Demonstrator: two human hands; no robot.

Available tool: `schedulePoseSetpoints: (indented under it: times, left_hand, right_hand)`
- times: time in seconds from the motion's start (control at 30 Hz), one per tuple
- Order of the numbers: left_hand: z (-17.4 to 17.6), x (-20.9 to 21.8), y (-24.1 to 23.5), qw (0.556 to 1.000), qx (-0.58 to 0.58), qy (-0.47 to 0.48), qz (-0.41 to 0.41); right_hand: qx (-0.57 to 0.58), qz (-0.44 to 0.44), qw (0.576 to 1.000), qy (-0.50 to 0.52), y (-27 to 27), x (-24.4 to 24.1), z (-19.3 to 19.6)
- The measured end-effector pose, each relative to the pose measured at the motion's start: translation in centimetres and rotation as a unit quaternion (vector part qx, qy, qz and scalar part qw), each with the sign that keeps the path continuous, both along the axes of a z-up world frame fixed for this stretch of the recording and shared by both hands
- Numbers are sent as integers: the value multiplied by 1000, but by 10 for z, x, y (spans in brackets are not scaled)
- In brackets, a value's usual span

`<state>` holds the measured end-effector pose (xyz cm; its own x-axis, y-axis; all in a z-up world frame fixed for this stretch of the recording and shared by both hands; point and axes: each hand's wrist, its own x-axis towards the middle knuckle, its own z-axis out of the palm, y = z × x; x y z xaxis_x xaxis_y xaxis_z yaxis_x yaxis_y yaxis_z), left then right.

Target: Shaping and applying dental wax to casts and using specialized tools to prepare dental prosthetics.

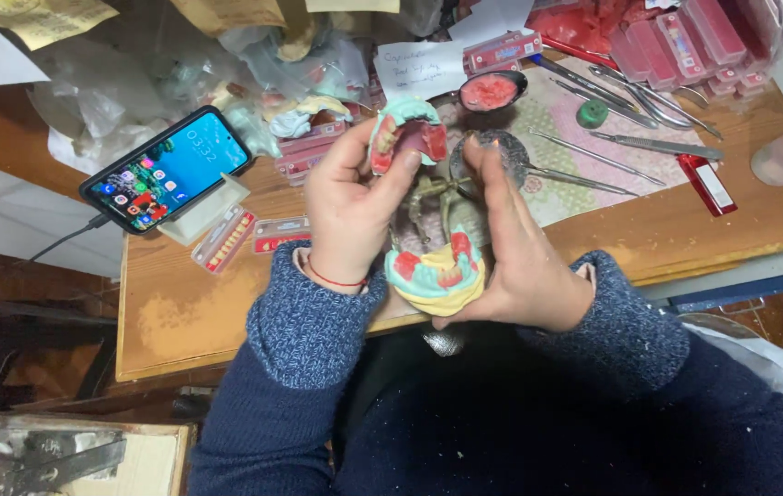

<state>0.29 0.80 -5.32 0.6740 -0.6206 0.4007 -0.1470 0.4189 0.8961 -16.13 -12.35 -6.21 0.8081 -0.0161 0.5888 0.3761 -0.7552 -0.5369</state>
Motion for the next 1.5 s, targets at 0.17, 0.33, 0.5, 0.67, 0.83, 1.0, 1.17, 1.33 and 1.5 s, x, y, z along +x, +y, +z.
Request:
schedulePoseSetpoints:
  times: [0.17,0.33,0.5,0.67,0.83,1.0,1.17,1.33,1.5]
  left_hand:
    - [-1,-5,1,996,29,-86,12]
    - [26,-9,12,934,113,-333,65]
    - [27,-6,17,868,72,-491,25]
    - [26,-6,19,853,36,-520,17]
    - [25,-5,20,850,31,-526,11]
    - [23,-3,18,846,45,-532,2]
    - [22,-5,14,864,60,-500,-7]
    - [20,-6,9,877,72,-475,-14]
    - [18,-8,7,881,92,-464,-16]
  right_hand:
    - [64,27,998,-10,-1,0,1]
    - [188,79,978,52,-10,-6,-16]
    - [395,157,904,50,-14,-11,-38]
    - [367,154,917,33,-20,-15,-37]
    - [344,153,925,44,-23,-20,-39]
    - [237,113,965,3,-22,-17,-25]
    - [145,51,987,-42,-16,-13,-7]
    - [54,-10,996,-76,-13,-11,1]
    - [33,-22,995,-91,-11,-10,3]
